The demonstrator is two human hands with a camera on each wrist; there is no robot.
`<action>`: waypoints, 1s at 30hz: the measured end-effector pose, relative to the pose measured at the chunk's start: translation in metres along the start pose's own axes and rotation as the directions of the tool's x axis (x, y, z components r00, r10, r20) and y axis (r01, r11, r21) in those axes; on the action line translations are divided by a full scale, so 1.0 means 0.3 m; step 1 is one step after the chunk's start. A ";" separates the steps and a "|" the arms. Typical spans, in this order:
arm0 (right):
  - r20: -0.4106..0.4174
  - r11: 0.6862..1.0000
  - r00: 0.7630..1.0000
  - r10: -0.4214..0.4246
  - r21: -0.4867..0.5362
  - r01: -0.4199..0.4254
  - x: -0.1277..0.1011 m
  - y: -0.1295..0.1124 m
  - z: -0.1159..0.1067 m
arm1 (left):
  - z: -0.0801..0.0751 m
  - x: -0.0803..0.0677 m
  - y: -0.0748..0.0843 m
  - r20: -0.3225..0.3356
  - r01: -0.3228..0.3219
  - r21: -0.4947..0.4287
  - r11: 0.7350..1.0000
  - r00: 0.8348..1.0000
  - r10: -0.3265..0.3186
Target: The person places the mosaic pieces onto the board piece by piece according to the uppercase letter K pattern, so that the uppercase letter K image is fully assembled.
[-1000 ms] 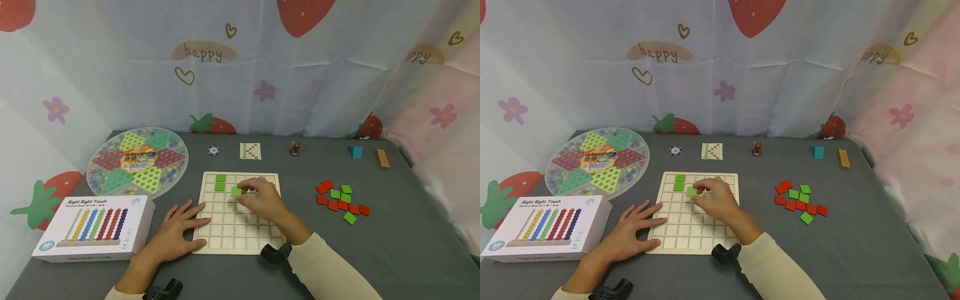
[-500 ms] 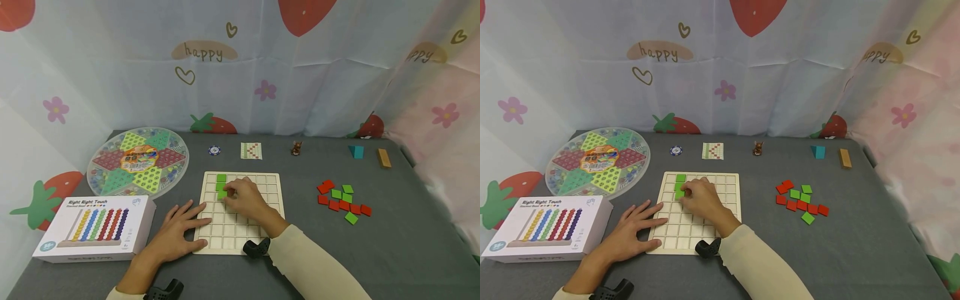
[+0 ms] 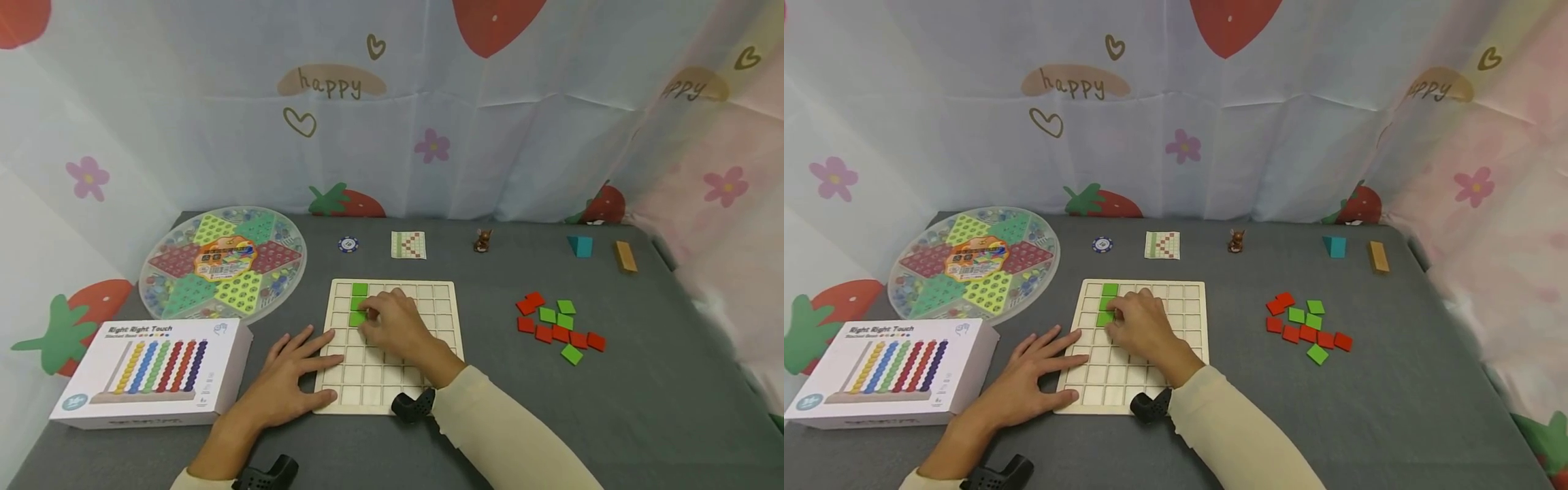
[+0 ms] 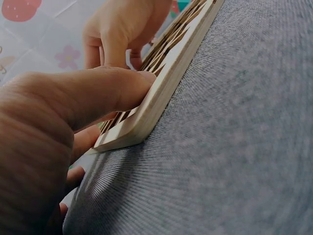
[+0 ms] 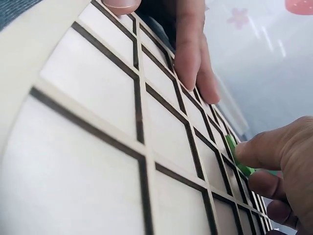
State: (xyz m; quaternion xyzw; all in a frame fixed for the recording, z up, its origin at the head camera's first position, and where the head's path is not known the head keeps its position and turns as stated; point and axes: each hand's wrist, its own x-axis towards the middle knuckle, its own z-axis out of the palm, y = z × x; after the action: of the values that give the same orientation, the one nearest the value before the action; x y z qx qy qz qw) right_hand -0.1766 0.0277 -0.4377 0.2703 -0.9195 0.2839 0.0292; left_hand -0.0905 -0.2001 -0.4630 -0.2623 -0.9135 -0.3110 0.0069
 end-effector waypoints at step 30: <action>-0.401 0.953 0.901 -0.168 0.168 0.253 -0.318 0.034 -0.499 | -0.008 0.000 -0.001 0.017 -0.004 -0.031 0.999 1.000 0.004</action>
State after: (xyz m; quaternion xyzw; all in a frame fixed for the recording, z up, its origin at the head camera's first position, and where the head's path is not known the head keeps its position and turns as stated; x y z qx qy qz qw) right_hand -0.1155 0.1610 -0.3371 0.3096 -0.8250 0.4243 0.2087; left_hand -0.0910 -0.2016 -0.4613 -0.2668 -0.9080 -0.3231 -0.0045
